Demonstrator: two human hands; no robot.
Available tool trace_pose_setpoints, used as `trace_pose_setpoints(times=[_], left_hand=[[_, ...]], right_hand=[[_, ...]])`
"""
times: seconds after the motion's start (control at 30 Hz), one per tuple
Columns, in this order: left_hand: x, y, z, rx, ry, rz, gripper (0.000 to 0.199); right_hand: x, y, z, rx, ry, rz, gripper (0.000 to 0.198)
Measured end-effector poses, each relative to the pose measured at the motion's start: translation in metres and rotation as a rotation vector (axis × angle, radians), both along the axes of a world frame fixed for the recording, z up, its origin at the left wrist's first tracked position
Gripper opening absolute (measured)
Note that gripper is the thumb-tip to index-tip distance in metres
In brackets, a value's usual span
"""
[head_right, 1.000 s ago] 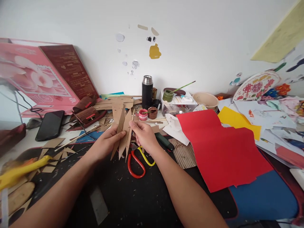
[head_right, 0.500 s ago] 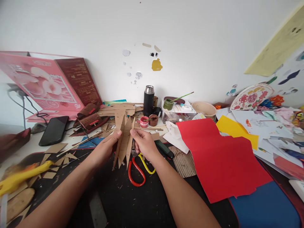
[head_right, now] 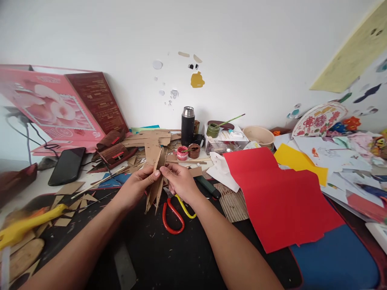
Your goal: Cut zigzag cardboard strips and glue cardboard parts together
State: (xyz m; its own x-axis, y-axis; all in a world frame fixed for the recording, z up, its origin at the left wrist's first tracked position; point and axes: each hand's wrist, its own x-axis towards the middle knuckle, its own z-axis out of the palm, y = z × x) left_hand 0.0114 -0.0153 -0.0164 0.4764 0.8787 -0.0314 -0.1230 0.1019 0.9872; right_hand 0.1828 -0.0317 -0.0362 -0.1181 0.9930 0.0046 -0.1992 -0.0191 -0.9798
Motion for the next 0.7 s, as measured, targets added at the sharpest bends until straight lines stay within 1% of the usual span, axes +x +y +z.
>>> trace_pose_setpoints(times=[0.13,0.23,0.43,0.57,0.7], left_hand=[[0.002,-0.0001,-0.0016,0.012,0.033,0.002,0.051],[0.0034,-0.0012,-0.0006,-0.01,0.003,0.005,0.05],[0.0019,0.0003,-0.004,-0.082,-0.105,0.072,0.054],[0.0007,0.0016,-0.0064,-0.113,-0.139,0.066,0.052],[0.0015,-0.0004,-0.0025,-0.137,-0.129,0.05,0.05]], right_hand=[[-0.0019,-0.0007,0.0004,-0.012,-0.01,-0.016,0.057],[-0.0017,-0.0018,0.0015,-0.033,-0.002,-0.023,0.057],[0.0006,-0.0029,0.0063,-0.058,0.028,-0.028,0.061],[0.001,-0.0034,0.0083,-0.055,0.03,-0.033,0.061],[0.0008,-0.0033,0.0067,-0.031,0.009,-0.034,0.058]])
